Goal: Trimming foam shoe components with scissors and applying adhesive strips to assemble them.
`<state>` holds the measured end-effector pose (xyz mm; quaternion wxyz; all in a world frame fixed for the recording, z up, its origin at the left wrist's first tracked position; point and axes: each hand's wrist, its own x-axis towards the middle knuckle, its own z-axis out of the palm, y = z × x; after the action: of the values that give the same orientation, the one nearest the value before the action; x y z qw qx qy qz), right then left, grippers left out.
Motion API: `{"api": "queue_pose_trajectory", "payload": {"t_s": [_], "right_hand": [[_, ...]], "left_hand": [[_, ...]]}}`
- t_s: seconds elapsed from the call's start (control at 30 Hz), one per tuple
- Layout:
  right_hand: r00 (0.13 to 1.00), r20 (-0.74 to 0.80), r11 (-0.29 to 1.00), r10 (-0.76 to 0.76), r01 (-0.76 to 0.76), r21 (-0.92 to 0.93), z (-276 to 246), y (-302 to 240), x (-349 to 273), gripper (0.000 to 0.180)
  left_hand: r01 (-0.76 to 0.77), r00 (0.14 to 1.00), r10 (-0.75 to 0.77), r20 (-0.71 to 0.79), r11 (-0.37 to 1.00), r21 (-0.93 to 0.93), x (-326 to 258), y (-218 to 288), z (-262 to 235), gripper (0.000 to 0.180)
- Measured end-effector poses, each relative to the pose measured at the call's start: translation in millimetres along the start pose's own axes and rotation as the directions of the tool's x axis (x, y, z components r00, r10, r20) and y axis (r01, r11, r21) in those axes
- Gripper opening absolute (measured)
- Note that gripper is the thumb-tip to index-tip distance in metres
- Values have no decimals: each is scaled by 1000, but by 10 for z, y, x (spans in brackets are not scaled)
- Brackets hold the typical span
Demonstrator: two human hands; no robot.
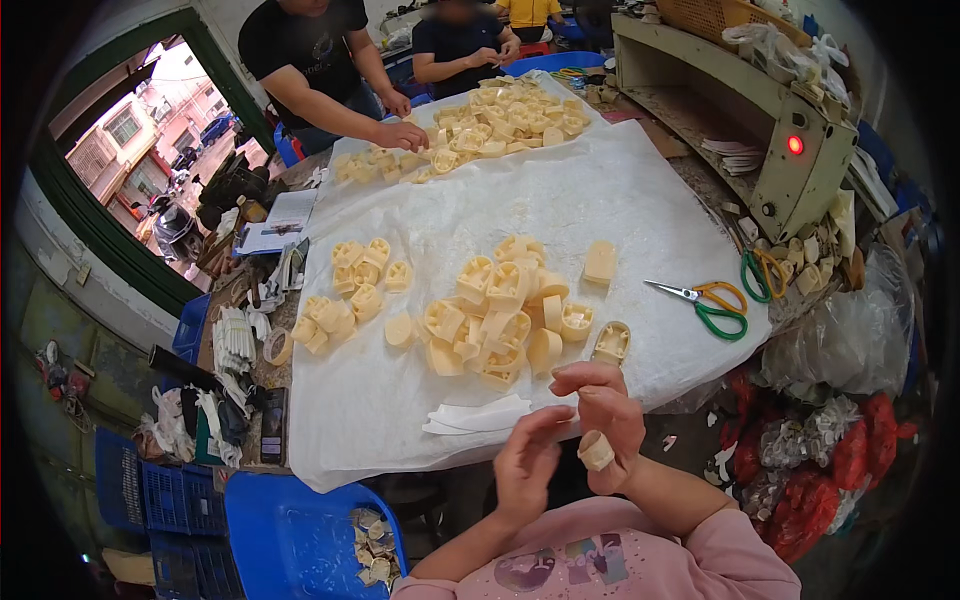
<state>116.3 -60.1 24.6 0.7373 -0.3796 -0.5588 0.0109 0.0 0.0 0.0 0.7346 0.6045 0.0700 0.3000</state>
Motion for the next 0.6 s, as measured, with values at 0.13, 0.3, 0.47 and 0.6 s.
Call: {"api": "queue_pose_trajectory", "payload": {"t_s": [0.13,0.3,0.47,0.6], "right_hand": [[992,-109,997,-65,60,-52,28,-83,-15,42],[978,-207,999,-33,28,-28,-26,-133,-37,43],[964,-264,999,-35,32,-17,-64,-63,-22,41],[973,-226,998,-45,35,-48,-68,-108,-45,42]], "left_hand": [[49,998,-51,-22,997,-56,-55,72,305,35],[108,993,-105,49,993,-56,-119,20,337,39],[85,996,-80,51,990,-114,-28,-41,344,40],[130,991,-126,35,977,-166,-8,100,444,41]]}}
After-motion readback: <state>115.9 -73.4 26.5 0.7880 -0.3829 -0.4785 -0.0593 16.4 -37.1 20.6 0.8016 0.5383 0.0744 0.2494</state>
